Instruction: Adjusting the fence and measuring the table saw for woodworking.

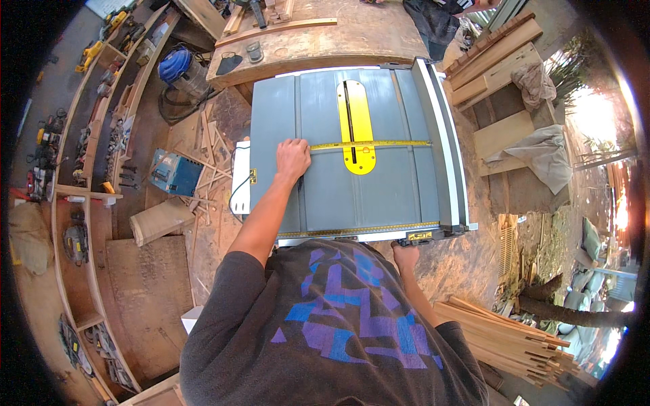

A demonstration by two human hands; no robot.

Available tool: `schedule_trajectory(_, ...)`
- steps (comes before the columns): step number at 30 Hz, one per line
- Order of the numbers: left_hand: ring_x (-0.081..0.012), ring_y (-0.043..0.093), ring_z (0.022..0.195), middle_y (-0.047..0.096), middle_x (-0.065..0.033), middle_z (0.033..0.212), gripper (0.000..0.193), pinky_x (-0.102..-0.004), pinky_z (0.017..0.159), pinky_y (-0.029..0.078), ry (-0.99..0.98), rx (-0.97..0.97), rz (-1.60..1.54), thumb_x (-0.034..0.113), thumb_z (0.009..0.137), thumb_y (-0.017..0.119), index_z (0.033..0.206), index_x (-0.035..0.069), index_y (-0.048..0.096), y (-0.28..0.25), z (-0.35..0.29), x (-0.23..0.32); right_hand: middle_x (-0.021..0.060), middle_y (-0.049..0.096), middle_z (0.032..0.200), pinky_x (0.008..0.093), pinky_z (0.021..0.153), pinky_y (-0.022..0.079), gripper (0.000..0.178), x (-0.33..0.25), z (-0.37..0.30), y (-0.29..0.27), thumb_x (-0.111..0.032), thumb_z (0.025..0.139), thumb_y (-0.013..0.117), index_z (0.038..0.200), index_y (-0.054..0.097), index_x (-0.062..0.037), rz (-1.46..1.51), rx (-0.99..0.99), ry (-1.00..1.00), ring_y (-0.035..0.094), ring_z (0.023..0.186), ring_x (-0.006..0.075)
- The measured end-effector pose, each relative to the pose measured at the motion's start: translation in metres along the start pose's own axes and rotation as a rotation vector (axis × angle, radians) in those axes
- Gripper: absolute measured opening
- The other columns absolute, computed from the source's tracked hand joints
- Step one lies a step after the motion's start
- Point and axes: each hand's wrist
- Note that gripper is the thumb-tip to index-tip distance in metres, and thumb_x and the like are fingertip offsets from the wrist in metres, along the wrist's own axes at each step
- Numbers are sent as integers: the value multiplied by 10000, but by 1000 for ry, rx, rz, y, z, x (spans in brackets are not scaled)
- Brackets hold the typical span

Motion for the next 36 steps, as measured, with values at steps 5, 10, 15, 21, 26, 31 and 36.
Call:
schedule_trajectory(5, -316, 655, 911, 725, -101, 910, 110, -452, 822, 480, -6, -14, 3, 164, 880, 666, 838, 65, 687, 1, 0, -1, 268, 725, 1080, 500, 909, 543, 570, -6, -1, -5, -384, 676, 805, 1090, 727, 1, -20, -33, 10, 681, 1060, 445)
schedule_trajectory(10, -315, 654, 913, 726, -98, 913, 108, -452, 831, 479, -9, -4, -10, 164, 883, 665, 851, 64, 692, 0, -1, 0, 238, 744, 1036, 460, 881, 552, 510, -12, -5, -9, -327, 669, 808, 1040, 730, 15, 80, -34, -31, 709, 1017, 396)
schedule_trajectory(15, -314, 654, 921, 726, -97, 920, 113, -454, 841, 478, -20, -23, 0, 167, 889, 660, 856, 63, 693, -1, 0, -1, 163, 746, 864, 407, 785, 543, 347, -1, 1, 3, -235, 660, 772, 899, 704, 8, 182, 48, -166, 716, 830, 325)
schedule_trajectory(21, -311, 654, 926, 726, -97, 926, 117, -454, 844, 477, -20, -28, -1, 168, 891, 655, 858, 64, 695, 0, 0, -1, 120, 749, 865, 385, 787, 541, 292, 11, 9, 14, -170, 669, 750, 893, 695, 8, 251, 52, -179, 711, 814, 269)
schedule_trajectory(26, -313, 655, 923, 728, -99, 923, 116, -452, 844, 476, -20, -21, -14, 165, 889, 654, 854, 64, 697, -2, 1, 0, 107, 742, 866, 372, 801, 539, 281, 19, 16, 18, -140, 674, 741, 899, 681, 19, 233, 23, -181, 698, 824, 252)
schedule_trajectory(31, -313, 656, 924, 728, -98, 915, 114, -451, 834, 476, -12, -16, -6, 163, 886, 653, 847, 65, 696, -3, 2, 1, 108, 735, 861, 362, 808, 532, 284, 13, 13, 16, -131, 665, 738, 900, 678, 17, 272, 35, -204, 687, 825, 249)
schedule_trajectory(36, -312, 658, 919, 725, -95, 906, 108, -455, 824, 478, -16, -16, -2, 159, 879, 655, 832, 68, 688, -3, 1, 1, 109, 730, 845, 357, 798, 529, 273, -6, 2, 0, -137, 654, 739, 877, 680, 7, 325, -27, -180, 684, 814, 254)
Point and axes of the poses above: each hand's wrist, its own z-axis towards the middle knuckle, its own y-axis out of the palm, x = y × z
